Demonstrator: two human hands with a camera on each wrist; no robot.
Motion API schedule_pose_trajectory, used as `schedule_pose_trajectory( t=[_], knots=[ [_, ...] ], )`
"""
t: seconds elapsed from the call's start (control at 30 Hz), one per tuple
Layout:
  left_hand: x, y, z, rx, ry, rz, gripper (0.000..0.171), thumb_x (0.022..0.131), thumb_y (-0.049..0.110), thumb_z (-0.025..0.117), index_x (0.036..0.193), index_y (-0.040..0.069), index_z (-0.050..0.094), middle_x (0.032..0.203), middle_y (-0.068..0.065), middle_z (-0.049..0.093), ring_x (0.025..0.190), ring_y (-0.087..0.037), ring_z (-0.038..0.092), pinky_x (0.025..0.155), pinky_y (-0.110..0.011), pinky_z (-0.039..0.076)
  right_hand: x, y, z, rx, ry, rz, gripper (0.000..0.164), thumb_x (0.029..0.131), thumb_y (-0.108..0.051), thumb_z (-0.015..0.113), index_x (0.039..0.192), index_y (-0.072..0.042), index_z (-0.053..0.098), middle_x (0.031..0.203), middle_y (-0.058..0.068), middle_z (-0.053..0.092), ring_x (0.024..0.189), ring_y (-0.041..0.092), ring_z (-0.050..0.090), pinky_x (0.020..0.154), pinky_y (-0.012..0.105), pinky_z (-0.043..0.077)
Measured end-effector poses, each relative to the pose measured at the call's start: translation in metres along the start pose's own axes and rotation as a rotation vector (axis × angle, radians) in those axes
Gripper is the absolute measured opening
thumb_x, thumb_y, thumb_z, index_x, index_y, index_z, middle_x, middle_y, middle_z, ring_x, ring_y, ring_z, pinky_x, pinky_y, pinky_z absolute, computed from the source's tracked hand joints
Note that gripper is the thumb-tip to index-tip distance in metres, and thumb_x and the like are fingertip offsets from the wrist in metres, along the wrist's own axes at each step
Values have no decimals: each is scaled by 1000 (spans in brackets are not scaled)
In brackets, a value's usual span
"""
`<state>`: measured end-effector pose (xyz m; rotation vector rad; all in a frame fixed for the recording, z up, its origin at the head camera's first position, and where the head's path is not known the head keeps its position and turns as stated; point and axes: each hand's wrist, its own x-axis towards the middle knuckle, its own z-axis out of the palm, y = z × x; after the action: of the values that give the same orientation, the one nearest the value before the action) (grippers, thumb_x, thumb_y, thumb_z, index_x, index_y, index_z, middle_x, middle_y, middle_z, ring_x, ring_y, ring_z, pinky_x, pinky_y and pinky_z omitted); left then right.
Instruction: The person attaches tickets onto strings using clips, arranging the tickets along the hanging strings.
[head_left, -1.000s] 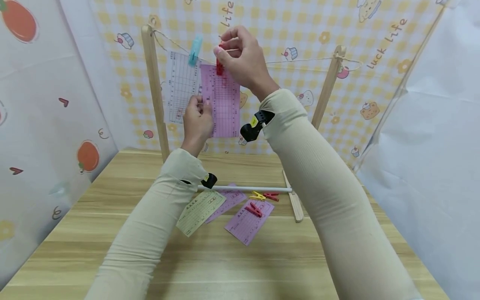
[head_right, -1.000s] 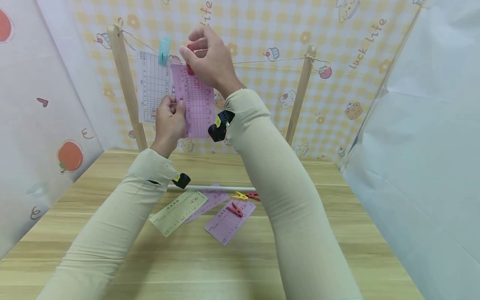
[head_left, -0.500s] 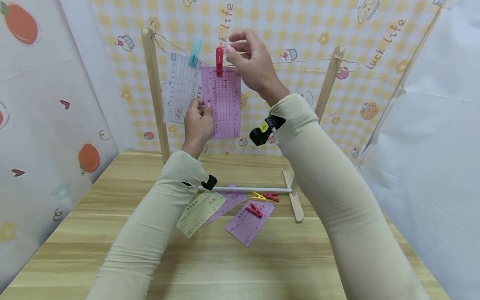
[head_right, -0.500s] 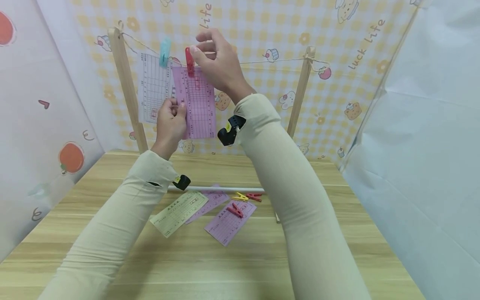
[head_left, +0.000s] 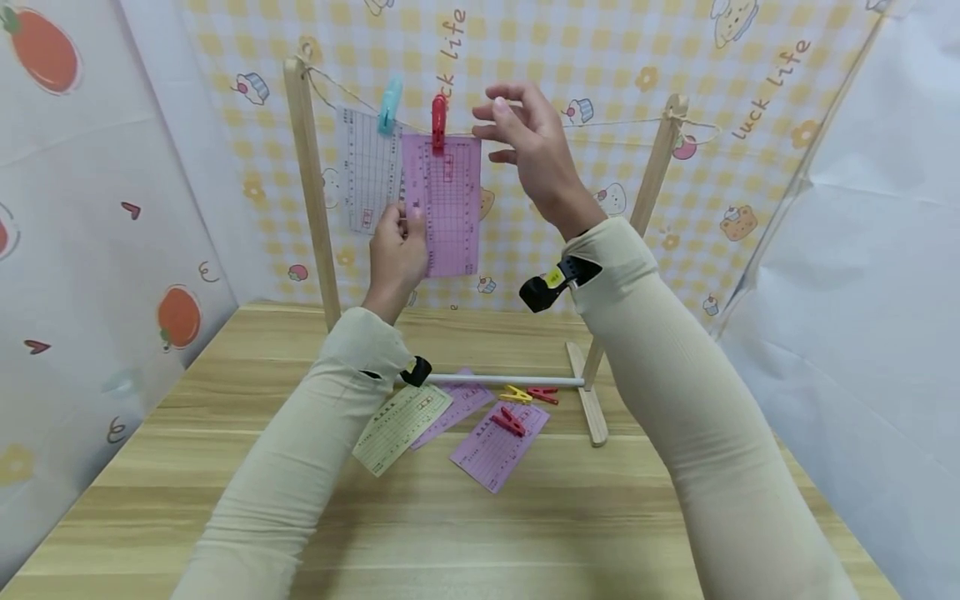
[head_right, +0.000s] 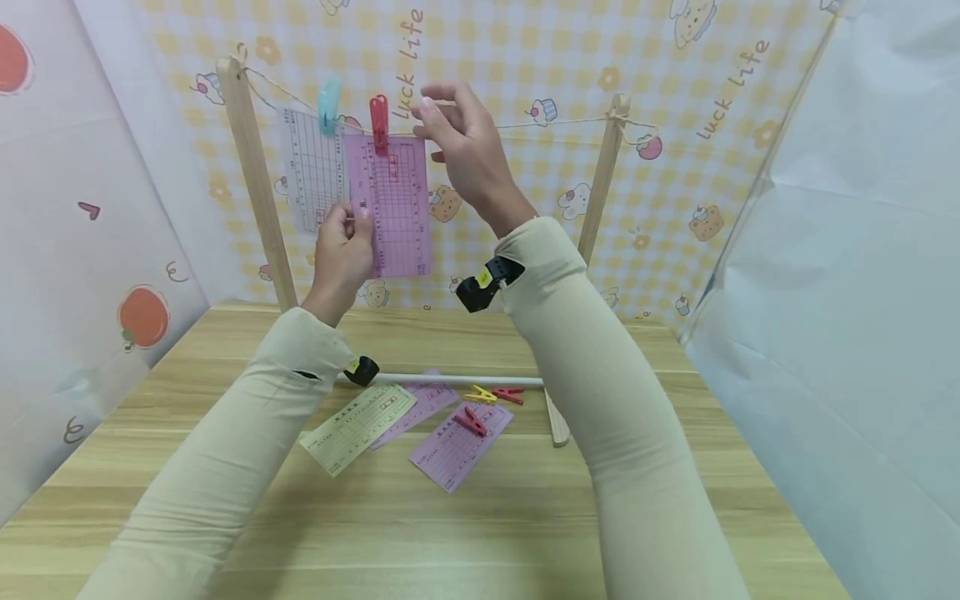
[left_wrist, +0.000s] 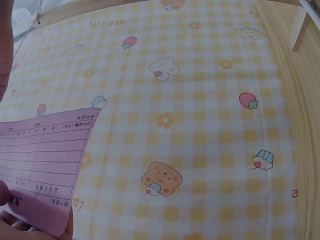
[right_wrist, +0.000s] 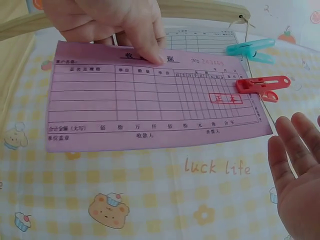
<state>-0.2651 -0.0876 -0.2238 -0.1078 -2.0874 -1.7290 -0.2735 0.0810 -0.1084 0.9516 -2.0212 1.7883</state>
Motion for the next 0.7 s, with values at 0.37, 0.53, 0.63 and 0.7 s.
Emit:
schedule_pose_trajectory(
  t=[0.37, 0.53, 0.63, 0.7],
  knots=[
    [-7, -9, -11, 23, -51, 22, 38, 106, 37, 34, 117, 8, 55, 82, -1, 44, 68, -12, 43, 60, -24, 37, -20, 17, -13, 64, -50, 20, 36, 103, -20, 35, 133, 0, 44, 132, 17, 55, 118, 29, 55, 93, 41, 45],
    [-11, -15, -18, 27, -86, 5, 44, 106, 39, 31, 120, 6, 55, 93, -6, 54, 75, -16, 52, 67, -28, 45, -28, 25, -18, 83, -54, 50, 38, 103, -20, 35, 134, 0, 43, 133, 18, 54, 120, 32, 53, 93, 40, 44],
    [-11, -19, -21, 13, -107, 4, 46, 106, 39, 29, 121, 4, 55, 104, -10, 59, 82, -19, 58, 72, -30, 51, -32, 29, -20, 103, -63, 62, 39, 103, -21, 34, 134, 1, 42, 133, 19, 53, 119, 30, 53, 93, 40, 44],
    [-11, -22, -23, 8, -118, 2, 48, 106, 39, 29, 121, 2, 56, 108, -13, 61, 84, -21, 60, 73, -30, 53, -35, 31, -22, 119, -72, 69, 41, 103, -22, 35, 135, 2, 41, 133, 20, 52, 119, 31, 52, 93, 40, 43]
  ],
)
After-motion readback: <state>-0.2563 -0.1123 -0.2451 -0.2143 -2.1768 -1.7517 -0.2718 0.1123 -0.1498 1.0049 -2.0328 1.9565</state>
